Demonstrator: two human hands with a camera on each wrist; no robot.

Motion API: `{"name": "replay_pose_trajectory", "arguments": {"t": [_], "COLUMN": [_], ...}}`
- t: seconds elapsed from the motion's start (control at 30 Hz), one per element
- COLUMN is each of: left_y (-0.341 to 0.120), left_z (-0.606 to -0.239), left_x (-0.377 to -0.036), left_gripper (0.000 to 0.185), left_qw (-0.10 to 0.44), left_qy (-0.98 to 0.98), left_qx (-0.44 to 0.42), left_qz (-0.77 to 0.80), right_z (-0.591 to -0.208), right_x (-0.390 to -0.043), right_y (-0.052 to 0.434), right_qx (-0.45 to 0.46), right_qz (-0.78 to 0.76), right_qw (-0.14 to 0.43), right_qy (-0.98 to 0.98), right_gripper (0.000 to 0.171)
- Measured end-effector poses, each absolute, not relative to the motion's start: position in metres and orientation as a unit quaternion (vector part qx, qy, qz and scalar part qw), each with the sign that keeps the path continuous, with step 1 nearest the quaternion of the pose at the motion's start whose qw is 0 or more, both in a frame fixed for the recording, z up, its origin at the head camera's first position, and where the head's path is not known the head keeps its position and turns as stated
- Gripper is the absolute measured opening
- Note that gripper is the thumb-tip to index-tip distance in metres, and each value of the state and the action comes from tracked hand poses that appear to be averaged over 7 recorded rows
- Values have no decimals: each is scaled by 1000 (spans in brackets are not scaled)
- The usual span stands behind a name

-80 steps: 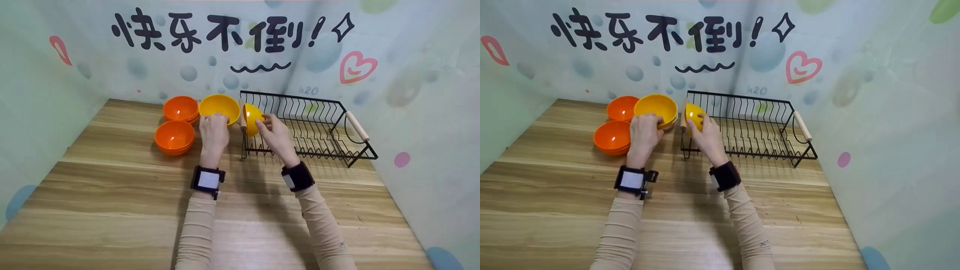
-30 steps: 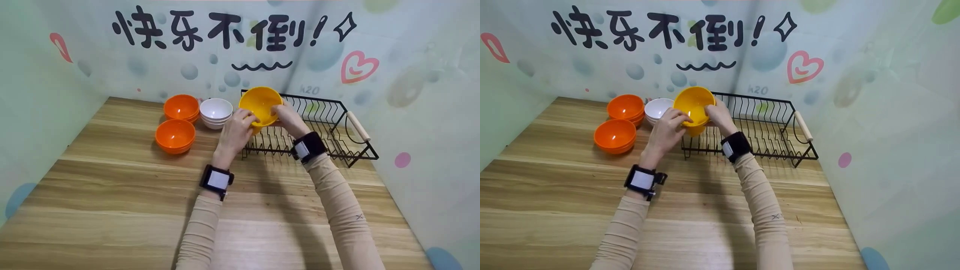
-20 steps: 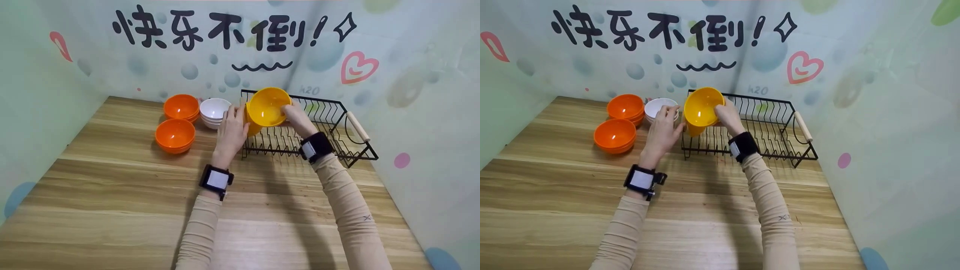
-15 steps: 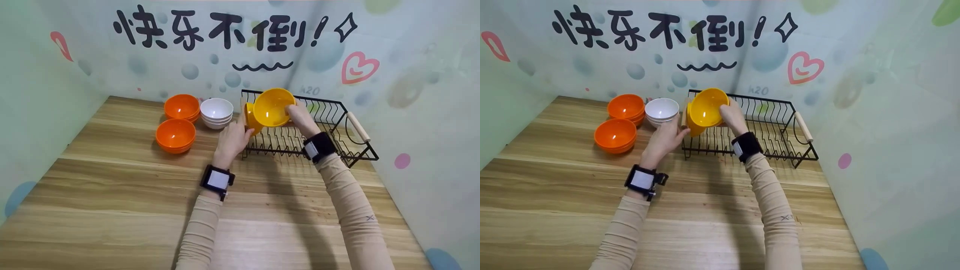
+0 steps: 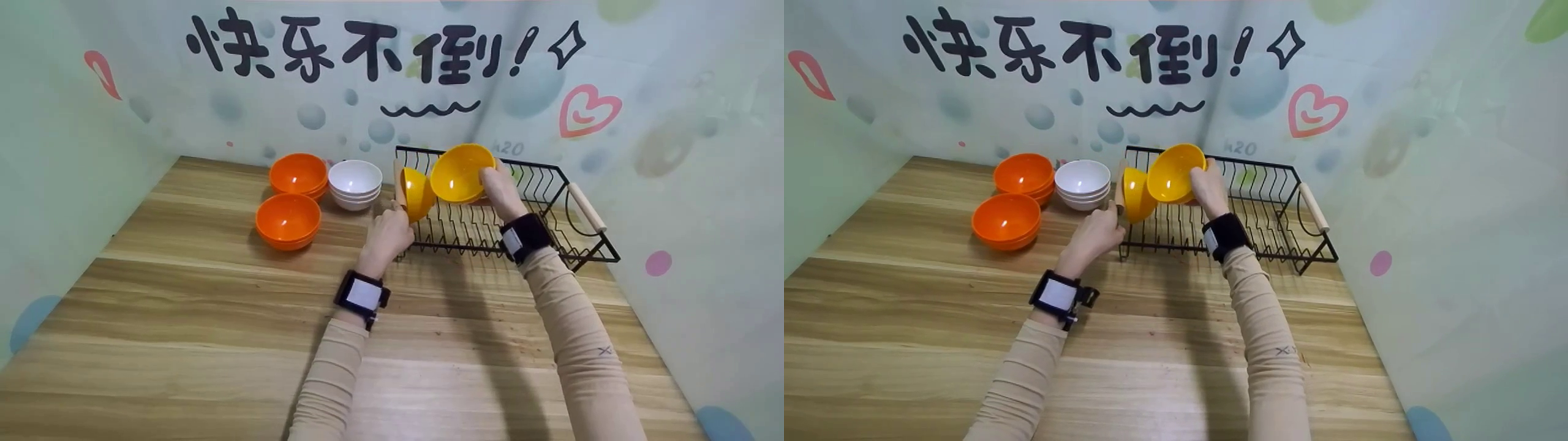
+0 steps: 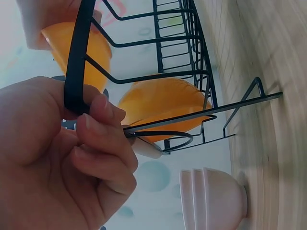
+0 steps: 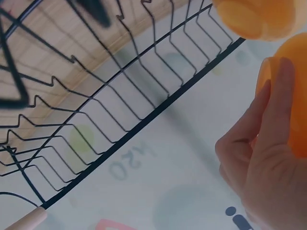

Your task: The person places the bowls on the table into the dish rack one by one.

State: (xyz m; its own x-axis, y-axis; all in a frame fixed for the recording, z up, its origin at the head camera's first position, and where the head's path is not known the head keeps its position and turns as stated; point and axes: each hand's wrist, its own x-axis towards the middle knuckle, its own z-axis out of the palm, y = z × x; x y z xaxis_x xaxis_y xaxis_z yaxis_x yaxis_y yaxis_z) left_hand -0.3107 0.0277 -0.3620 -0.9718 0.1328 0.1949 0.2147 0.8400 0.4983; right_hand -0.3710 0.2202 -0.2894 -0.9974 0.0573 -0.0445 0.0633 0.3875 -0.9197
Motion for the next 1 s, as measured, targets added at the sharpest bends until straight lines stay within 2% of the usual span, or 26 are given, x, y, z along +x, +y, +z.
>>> {"name": "replay_pose_trajectory", "arguments": {"t": [0.23, 0.57, 0.8, 1.0], "left_y": [26, 24, 24, 25], "left_z": [-359, -359, -361, -360], "left_x": [-312, -313, -314, -314], "left_gripper": [61, 62, 61, 62], "left_qw": [57, 50, 48, 48], "left_qy": [-959, -959, -961, -962], "left_qx": [-83, -84, -80, -80], "left_qz": [-266, -265, -261, -259], "right_z": [-292, -286, -290, -299], "right_x": [-379, -376, -384, -390], "right_y": [227, 221, 214, 203], "right_qx": [63, 68, 55, 49], "right_qz": [-505, -395, -358, -309], "right_qw": [-32, 18, 17, 11], "right_qy": [860, 916, 932, 950], "right_gripper": [55, 59, 60, 55]}}
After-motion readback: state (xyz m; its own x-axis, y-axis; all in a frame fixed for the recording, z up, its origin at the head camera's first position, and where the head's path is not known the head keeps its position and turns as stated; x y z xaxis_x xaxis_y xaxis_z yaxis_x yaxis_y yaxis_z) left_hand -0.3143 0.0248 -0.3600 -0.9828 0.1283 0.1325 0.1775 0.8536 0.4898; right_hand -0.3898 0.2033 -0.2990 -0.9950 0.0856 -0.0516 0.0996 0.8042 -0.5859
